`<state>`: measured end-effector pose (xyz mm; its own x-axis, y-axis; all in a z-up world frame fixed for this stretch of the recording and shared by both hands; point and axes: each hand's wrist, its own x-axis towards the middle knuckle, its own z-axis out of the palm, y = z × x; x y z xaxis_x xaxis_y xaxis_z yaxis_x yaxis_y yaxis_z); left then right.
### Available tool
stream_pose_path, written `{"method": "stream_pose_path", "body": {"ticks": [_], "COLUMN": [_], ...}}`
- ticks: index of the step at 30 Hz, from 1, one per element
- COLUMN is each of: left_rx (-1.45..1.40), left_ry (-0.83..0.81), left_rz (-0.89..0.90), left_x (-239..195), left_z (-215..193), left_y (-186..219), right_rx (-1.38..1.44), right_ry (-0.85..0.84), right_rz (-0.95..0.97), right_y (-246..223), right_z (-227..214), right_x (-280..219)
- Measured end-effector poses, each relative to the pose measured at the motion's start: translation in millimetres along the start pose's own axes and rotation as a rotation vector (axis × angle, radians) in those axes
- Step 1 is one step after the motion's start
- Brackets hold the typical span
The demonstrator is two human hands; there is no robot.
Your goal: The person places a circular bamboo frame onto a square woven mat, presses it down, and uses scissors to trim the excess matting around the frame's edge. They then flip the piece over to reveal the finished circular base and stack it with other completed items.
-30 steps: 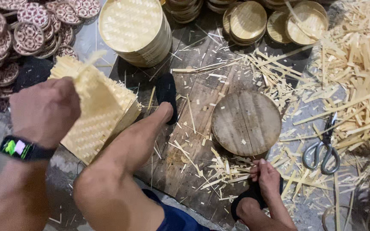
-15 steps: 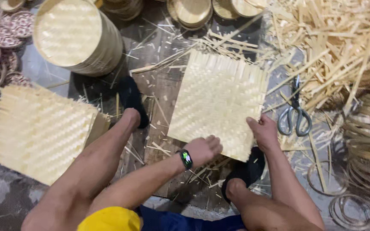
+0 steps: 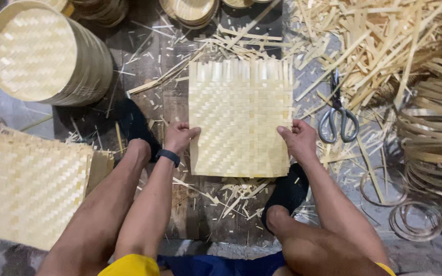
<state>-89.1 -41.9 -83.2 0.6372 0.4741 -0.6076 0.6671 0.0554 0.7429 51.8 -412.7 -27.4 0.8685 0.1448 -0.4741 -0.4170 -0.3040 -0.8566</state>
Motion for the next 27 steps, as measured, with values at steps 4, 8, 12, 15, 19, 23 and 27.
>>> {"method": "stream_pose_path", "body": {"ticks": [4, 8, 12, 15, 19, 23, 27], "left_rx": [0.009, 0.203, 0.176, 0.055, 0.124, 0.071, 0.144], "left_ry": [0.066, 0.115, 0.154, 0.124, 0.193, 0.330, 0.448], "left_rz": [0.062, 0.067, 0.067, 0.057, 0.058, 0.227, 0.240], "left_x": [10, 24, 14, 2, -14, -10, 10], "left_z": [2, -8, -10, -6, -3, -9, -41], "left_y": [-12, -23, -20, -6, 19, 9, -22], "right_rx": [0.095, 0.088, -0.104, -0.040, -0.212, -1.041, -1.199], "right_ry": [0.032, 0.069, 0.229, 0.497, 0.752, 1.106, 0.999], "right_rz": [-0.085, -0.145, -0.256, -0.428, -0.514, -0.842, -0.762], "right_y": [25, 36, 13, -20, -74, -111, -118], "right_z": [6, 12, -19, -105, -279, -402, -452], "right_x": [6, 9, 3, 16, 27, 59, 85]}}
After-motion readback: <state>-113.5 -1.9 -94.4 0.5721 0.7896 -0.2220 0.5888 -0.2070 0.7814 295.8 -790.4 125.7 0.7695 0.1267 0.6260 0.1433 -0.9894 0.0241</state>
